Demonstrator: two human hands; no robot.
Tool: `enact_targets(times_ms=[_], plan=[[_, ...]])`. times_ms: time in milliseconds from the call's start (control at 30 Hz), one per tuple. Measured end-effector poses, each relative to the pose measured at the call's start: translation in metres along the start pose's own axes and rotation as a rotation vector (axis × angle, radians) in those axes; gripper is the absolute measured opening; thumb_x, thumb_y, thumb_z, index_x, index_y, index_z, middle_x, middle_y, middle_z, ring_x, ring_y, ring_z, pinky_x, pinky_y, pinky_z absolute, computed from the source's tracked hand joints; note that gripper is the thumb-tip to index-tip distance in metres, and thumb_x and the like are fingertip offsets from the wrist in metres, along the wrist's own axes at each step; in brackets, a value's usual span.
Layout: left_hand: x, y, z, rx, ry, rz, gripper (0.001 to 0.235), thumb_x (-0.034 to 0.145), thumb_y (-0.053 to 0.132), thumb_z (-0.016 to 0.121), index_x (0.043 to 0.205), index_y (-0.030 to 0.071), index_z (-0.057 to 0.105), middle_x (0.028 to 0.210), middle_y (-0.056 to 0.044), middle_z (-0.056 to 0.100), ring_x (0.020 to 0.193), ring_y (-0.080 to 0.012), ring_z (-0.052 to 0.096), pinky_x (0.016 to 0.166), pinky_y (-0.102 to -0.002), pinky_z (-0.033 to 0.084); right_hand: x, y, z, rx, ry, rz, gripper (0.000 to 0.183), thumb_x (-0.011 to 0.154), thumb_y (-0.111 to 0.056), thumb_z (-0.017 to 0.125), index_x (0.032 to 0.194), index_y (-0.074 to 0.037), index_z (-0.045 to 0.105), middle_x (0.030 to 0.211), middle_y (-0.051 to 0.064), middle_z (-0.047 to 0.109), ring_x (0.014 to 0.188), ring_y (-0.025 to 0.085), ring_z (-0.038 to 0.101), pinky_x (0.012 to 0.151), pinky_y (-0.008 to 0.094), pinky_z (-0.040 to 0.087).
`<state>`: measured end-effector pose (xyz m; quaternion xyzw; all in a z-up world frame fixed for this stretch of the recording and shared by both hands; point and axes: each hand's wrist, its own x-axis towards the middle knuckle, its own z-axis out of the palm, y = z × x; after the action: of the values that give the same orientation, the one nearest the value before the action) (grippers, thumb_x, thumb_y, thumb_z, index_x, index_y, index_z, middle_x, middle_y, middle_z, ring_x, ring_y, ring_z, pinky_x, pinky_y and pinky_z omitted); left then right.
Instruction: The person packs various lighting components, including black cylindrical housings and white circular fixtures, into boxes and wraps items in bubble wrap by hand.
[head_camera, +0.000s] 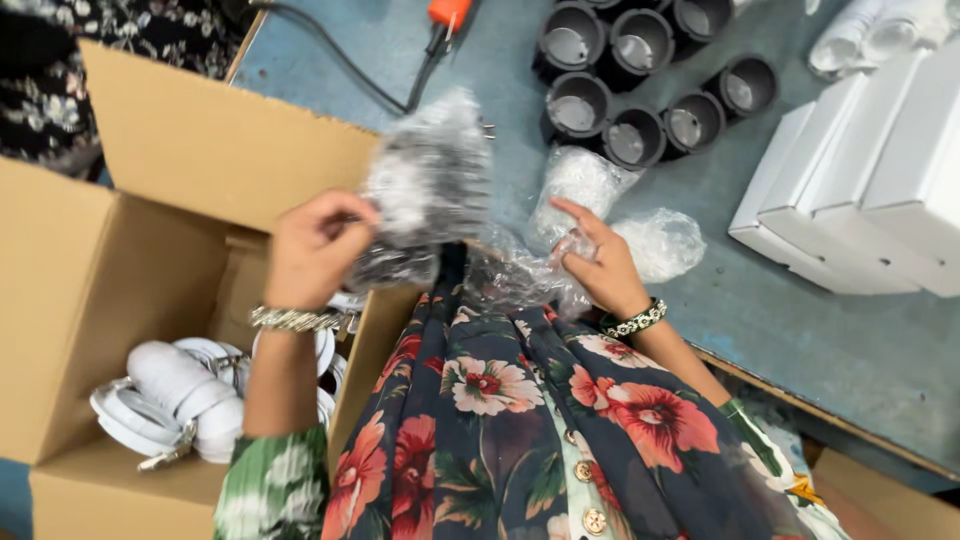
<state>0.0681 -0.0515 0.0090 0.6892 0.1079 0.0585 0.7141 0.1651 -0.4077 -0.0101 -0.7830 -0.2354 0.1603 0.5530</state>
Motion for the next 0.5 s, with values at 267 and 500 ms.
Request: enact_targets(times_ms=[267,500], plan=[[0.076,-0.009,0.106,0.862,-0.022,0.311,0.006,0.083,0.022,0.075,0.087,0.017,0.075,0.082,-0.011,0.066,0.071,-0.0284,0.065,0.065,-0.040,0.052,0.023,0.016,-0.039,-0.966,-0.150,0.448,0.077,0.080,-0.041,0.068,0.152,-0.036,0.041,0.081,0.018,0.073,0.078,0.040,0.070,0.069,0.053,0.055],[0.058,-0.054,0.171,1.002,-0.100,0.354,0.011,0.086,0.022,0.073,0.095,0.018,0.069,0.093,-0.009,0.061,0.085,-0.0315,0.065,0.071,-0.046,0.053,-0.025,0.033,-0.081,-0.989,-0.055,0.610,0.069,0.085,-0.045,0.065,0.151,-0.040,0.045,0.083,0.017,0.074,0.081,0.040,0.071,0.071,0.053,0.056]])
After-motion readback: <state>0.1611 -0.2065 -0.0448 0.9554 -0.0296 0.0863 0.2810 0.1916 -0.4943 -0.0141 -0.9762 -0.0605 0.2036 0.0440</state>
